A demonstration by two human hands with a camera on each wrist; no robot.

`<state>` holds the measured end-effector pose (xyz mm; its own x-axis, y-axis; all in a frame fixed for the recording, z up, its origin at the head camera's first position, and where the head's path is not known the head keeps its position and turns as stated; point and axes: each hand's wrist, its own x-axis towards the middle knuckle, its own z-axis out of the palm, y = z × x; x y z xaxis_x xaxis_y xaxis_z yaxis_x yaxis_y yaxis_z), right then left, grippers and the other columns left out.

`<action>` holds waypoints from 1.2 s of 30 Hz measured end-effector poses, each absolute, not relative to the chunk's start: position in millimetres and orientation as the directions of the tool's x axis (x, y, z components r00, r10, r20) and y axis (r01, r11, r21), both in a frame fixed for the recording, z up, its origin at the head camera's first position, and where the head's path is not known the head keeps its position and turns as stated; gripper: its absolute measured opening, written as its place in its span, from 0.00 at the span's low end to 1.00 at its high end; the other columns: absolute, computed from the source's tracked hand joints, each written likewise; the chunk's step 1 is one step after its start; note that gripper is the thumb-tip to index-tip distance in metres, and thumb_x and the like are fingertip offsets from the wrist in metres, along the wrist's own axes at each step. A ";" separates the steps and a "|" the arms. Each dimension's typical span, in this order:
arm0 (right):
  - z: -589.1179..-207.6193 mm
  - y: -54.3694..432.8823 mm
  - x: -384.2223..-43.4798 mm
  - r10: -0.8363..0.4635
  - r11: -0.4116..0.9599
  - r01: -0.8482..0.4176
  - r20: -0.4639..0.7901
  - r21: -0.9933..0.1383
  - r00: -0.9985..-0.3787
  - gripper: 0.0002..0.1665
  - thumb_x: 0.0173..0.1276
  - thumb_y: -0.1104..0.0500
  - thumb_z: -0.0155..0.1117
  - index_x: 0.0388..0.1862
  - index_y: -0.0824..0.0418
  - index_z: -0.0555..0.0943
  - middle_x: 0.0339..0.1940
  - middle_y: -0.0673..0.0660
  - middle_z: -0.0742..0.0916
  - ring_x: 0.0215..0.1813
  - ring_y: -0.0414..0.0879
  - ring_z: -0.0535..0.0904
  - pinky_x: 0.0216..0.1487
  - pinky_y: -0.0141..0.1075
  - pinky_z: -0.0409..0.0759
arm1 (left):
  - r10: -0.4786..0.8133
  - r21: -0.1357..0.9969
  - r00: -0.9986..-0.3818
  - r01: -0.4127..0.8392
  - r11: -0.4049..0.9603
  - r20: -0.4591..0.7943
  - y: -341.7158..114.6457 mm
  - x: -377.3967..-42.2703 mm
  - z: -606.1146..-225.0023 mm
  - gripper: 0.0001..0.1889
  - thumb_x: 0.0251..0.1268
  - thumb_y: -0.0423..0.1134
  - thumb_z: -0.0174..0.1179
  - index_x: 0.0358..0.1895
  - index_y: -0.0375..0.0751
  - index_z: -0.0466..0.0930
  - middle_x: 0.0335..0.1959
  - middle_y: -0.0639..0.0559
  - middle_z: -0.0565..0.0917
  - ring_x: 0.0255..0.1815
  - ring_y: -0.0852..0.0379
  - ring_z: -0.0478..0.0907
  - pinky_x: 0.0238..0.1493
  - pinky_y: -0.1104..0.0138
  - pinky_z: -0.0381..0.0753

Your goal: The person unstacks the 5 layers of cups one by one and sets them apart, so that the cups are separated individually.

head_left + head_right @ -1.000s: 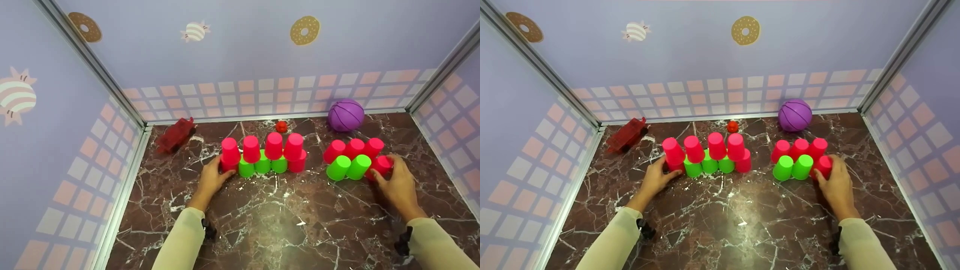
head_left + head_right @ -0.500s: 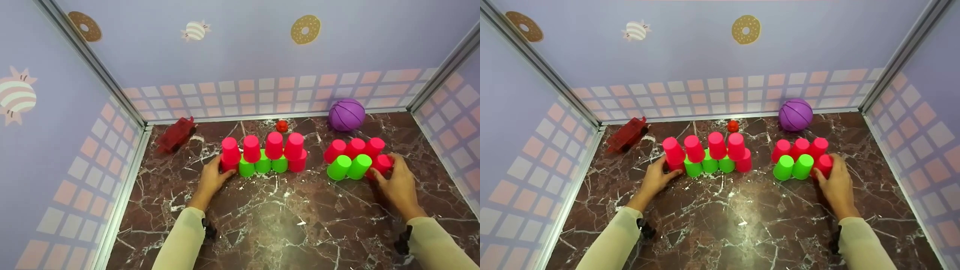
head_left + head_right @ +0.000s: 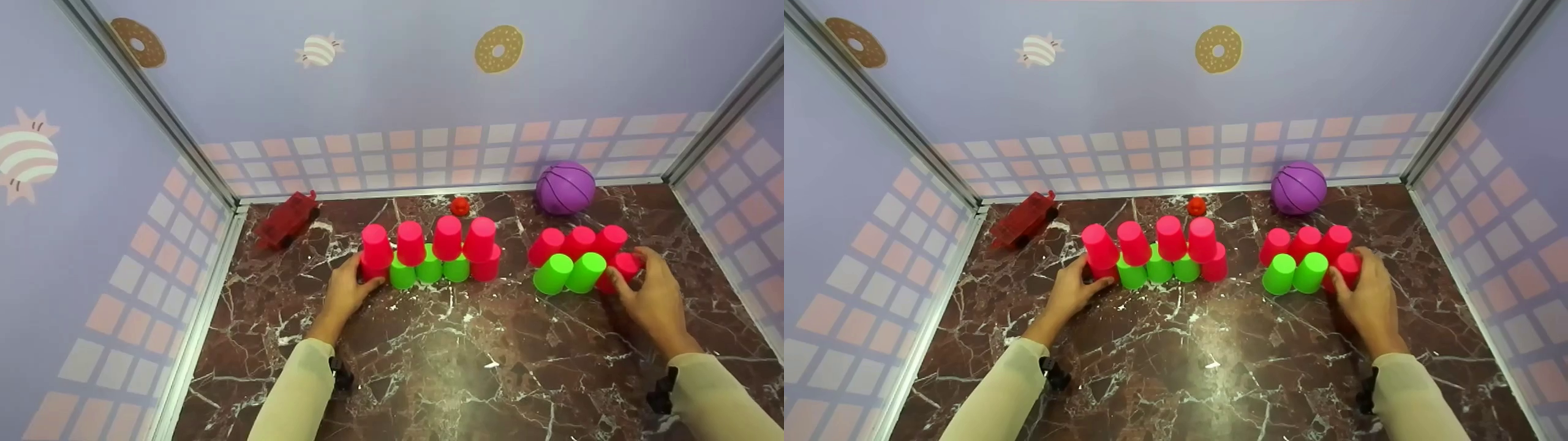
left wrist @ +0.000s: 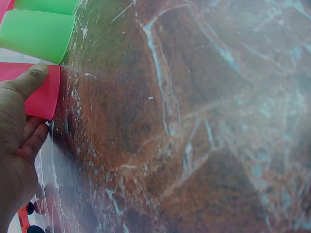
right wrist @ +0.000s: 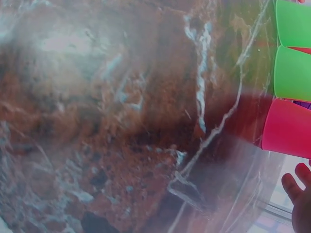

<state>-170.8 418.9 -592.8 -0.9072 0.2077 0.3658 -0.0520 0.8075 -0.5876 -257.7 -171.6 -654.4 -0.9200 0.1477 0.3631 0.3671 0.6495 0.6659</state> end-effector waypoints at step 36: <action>-527.2 294.6 -229.2 -0.093 0.761 -0.390 0.508 -0.518 -0.856 0.39 0.76 0.55 0.76 0.80 0.66 0.74 0.72 0.70 0.83 0.71 0.71 0.81 0.72 0.70 0.79 | 0.134 0.668 -0.913 0.377 0.642 0.386 -170.3 -257.1 -655.4 0.36 0.61 0.52 0.83 0.69 0.40 0.83 0.56 0.40 0.92 0.56 0.41 0.92 0.60 0.45 0.89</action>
